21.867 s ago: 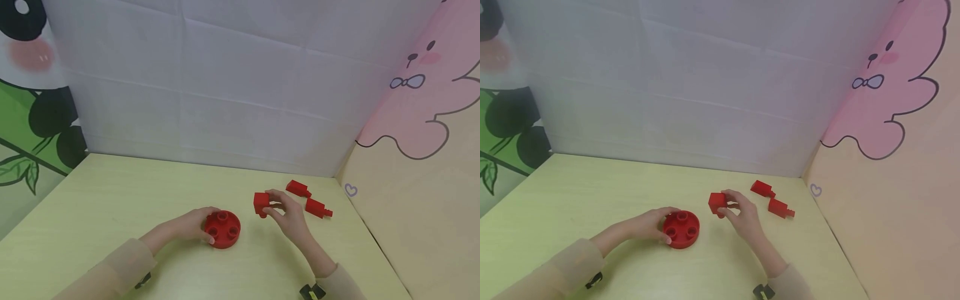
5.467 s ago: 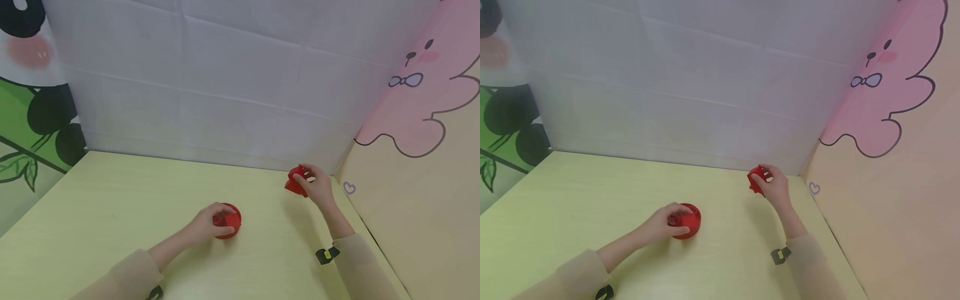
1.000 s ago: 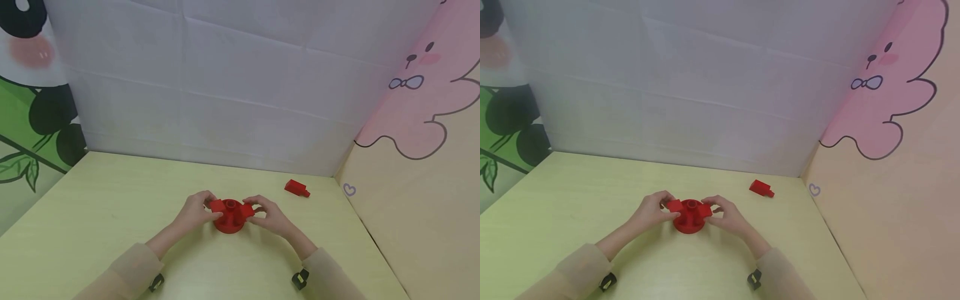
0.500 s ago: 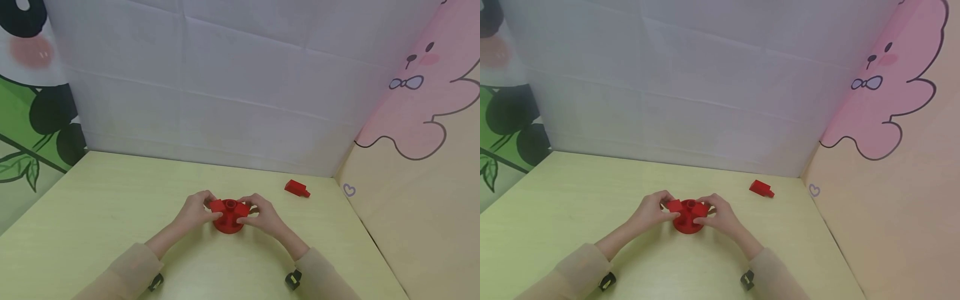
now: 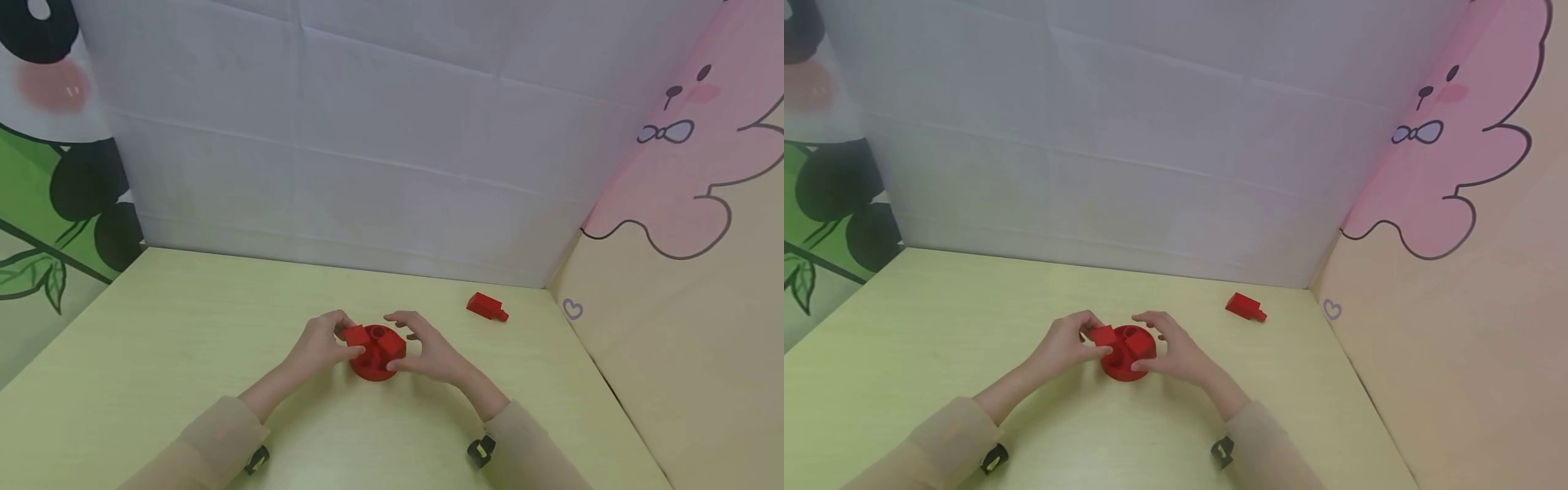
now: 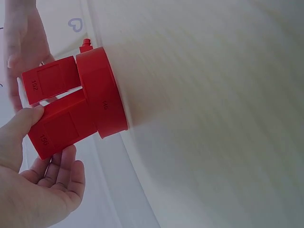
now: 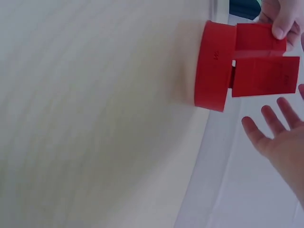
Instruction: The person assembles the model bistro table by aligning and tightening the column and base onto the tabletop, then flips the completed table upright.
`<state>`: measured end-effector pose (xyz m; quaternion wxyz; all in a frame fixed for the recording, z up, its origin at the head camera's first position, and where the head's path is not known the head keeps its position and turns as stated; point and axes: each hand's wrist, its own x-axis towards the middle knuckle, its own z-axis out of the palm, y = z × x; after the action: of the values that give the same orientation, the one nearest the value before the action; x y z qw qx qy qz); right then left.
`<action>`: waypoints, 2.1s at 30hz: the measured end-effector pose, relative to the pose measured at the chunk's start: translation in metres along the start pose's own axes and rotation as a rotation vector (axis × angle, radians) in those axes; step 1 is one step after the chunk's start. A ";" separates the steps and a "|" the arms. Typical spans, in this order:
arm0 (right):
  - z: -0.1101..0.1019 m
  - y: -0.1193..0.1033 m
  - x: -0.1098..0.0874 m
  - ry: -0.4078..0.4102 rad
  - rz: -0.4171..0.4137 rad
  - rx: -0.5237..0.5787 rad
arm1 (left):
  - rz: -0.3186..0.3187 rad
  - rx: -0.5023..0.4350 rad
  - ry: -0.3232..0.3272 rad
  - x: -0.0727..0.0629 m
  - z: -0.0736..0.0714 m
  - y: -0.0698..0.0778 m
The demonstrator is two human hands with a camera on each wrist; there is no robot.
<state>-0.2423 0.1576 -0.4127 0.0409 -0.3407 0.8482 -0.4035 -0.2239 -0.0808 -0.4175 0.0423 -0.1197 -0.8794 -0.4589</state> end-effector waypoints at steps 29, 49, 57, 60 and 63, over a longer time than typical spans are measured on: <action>-0.004 0.006 0.006 0.041 -0.073 -0.087 | -0.026 -0.003 -0.013 0.001 -0.001 0.002; 0.010 0.007 0.016 0.226 0.309 -0.066 | -0.030 -0.005 -0.013 0.002 0.001 0.000; 0.016 0.011 0.019 0.285 0.352 -0.075 | -0.013 0.004 -0.008 0.003 0.002 -0.002; 0.015 0.010 0.019 0.271 0.350 -0.071 | -0.019 0.005 -0.007 0.003 0.002 -0.002; 0.012 0.008 0.015 0.221 0.296 -0.067 | -0.023 0.004 -0.006 0.003 0.002 -0.003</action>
<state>-0.2547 0.1443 -0.4233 -0.0048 -0.1670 0.9013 -0.3996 -0.2277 -0.0799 -0.4202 0.0348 -0.1110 -0.8817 -0.4573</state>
